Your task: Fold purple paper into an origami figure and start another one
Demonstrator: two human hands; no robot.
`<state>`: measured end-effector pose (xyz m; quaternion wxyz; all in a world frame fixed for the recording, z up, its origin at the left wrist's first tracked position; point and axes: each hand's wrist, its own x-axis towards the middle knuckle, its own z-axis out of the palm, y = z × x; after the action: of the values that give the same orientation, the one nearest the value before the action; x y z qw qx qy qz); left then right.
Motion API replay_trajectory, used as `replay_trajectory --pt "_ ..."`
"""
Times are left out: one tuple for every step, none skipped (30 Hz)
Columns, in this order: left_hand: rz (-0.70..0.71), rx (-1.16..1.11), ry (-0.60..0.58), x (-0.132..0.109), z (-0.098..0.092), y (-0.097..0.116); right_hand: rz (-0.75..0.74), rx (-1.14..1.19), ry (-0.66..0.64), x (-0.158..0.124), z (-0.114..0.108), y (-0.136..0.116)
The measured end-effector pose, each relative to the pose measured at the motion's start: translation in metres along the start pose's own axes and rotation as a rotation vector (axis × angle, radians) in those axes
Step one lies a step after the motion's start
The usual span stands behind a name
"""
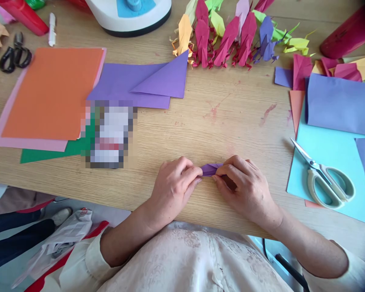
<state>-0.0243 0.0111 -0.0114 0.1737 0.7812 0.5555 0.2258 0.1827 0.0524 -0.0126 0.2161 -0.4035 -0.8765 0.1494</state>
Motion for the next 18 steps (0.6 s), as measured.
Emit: replay_trajectory --pt "-0.001 0.011 0.005 0.001 0.000 0.001 0.000 0.000 0.000 0.000 0.000 0.000" --pt "0.000 0.023 0.013 0.001 0.001 0.001 -0.002 -0.002 0.002 -0.001 0.000 0.000" --pt "0.003 0.035 0.020 0.002 0.001 0.002 -0.006 -0.008 0.004 -0.002 0.000 -0.001" --pt "0.011 0.044 0.025 0.002 0.001 0.002 -0.010 -0.017 0.005 -0.003 0.000 -0.001" --pt "0.020 0.049 0.027 0.002 0.001 0.002 -0.015 -0.027 0.005 -0.005 0.000 -0.002" --pt "0.029 0.046 0.023 0.002 0.000 0.002 -0.019 -0.036 0.006 -0.008 0.000 -0.004" --pt "0.036 0.036 0.015 0.002 0.000 0.002 -0.019 -0.043 0.006 -0.010 0.000 -0.005" --pt "0.037 0.019 0.006 0.002 -0.001 0.001 -0.017 -0.048 0.007 -0.013 0.000 -0.007" --pt "0.033 -0.005 -0.003 0.002 -0.002 0.000 -0.010 -0.049 0.010 -0.015 0.000 -0.009" --pt "0.025 -0.032 -0.014 0.002 -0.002 -0.001 -0.002 -0.048 0.012 -0.016 0.000 -0.010" --pt "0.016 -0.058 -0.027 0.002 -0.003 -0.002 0.007 -0.045 0.016 -0.017 0.001 -0.011" --pt "0.008 -0.080 -0.042 0.002 -0.004 -0.002 0.016 -0.040 0.017 -0.018 0.001 -0.012" --pt "-0.001 -0.095 -0.057 0.003 -0.005 -0.003 0.023 -0.035 0.017 -0.018 0.001 -0.012" --pt "-0.011 -0.105 -0.074 0.003 -0.005 -0.003 0.030 -0.029 0.016 -0.017 0.001 -0.012" --pt "-0.022 -0.110 -0.091 0.004 -0.006 -0.003 0.037 -0.023 0.014 -0.017 0.000 -0.012" --pt "-0.032 -0.115 -0.104 0.005 -0.006 -0.002 0.044 -0.016 0.012 -0.016 0.000 -0.012" --pt "-0.043 -0.120 -0.115 0.005 -0.007 -0.002 0.049 -0.010 0.011 -0.015 0.000 -0.011" --pt "-0.052 -0.126 -0.121 0.006 -0.007 -0.001 0.053 -0.003 0.008 -0.014 0.000 -0.011"
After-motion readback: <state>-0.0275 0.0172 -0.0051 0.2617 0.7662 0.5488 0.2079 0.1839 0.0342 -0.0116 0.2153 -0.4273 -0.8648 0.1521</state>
